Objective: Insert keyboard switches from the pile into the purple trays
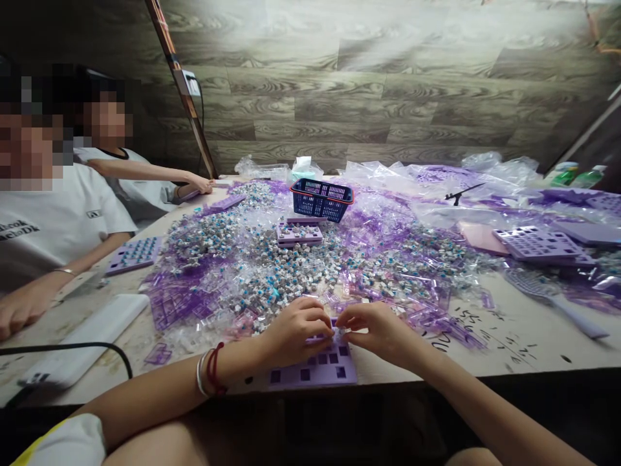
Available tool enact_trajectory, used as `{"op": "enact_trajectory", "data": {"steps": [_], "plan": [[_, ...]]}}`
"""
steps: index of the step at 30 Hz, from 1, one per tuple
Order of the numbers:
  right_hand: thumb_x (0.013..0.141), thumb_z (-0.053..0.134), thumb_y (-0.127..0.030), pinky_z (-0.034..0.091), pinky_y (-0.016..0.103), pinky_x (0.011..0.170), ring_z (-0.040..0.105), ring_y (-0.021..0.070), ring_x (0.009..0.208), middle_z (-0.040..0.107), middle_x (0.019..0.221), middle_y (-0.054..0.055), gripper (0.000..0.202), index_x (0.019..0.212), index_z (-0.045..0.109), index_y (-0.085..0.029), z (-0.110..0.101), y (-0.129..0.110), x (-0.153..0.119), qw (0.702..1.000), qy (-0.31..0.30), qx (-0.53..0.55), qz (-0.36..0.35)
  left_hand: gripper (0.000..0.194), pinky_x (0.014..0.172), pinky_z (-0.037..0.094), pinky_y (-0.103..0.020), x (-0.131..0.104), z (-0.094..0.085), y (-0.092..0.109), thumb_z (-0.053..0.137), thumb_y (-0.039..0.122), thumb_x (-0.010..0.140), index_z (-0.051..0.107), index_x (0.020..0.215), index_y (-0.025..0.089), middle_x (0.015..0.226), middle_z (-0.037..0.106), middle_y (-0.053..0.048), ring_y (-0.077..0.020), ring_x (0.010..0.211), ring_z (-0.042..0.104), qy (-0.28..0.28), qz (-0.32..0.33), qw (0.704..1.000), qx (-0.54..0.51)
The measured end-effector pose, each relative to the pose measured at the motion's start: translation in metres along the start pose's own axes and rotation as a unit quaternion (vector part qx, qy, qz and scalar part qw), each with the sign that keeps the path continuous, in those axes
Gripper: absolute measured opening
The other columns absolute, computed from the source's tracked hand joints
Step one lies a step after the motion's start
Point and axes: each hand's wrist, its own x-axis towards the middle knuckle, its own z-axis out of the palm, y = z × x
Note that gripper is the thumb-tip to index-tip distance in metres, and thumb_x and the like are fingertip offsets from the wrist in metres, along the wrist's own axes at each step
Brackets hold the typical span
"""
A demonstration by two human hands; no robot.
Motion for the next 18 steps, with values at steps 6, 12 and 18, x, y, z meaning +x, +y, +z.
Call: {"op": "enact_trajectory", "data": {"steps": [6,12,18], "plan": [[0.071,0.060,-0.007,0.055,0.028,0.073,0.067,0.0169,0.076,0.070,0.081,0.003,0.017,0.080,0.069,-0.018,-0.0002,0.0009,0.0001,1.000,-0.003,-0.001,0.000,0.014,0.090,0.041,-0.033,-0.0005,0.0004,-0.0015,0.051,0.024,0.092,0.064,0.090,0.019,0.090,0.068,-0.003,-0.0157,0.089,0.058,0.003,0.020,1.000,0.024],[0.070,0.059,-0.007,0.055,0.028,0.073,0.068,0.0174,0.076,0.071,0.081,0.004,0.018,0.079,0.069,-0.018,-0.0002,0.0011,-0.0001,1.000,-0.001,-0.003,0.005,0.015,0.090,0.041,-0.032,-0.0010,0.0040,-0.0034,0.051,0.025,0.092,0.065,0.091,0.019,0.087,0.068,-0.002,-0.0161,0.091,0.056,0.016,0.015,0.999,0.038],[0.070,0.059,-0.007,0.055,0.027,0.072,0.068,0.0169,0.076,0.071,0.082,0.003,0.019,0.080,0.069,-0.019,0.0010,0.0050,0.0007,1.000,0.001,0.000,-0.002,0.018,0.089,0.040,-0.032,-0.0006,0.0019,-0.0035,0.048,0.026,0.094,0.065,0.093,0.020,0.090,0.067,-0.003,-0.0165,0.092,0.054,-0.009,0.023,0.999,0.049]]}}
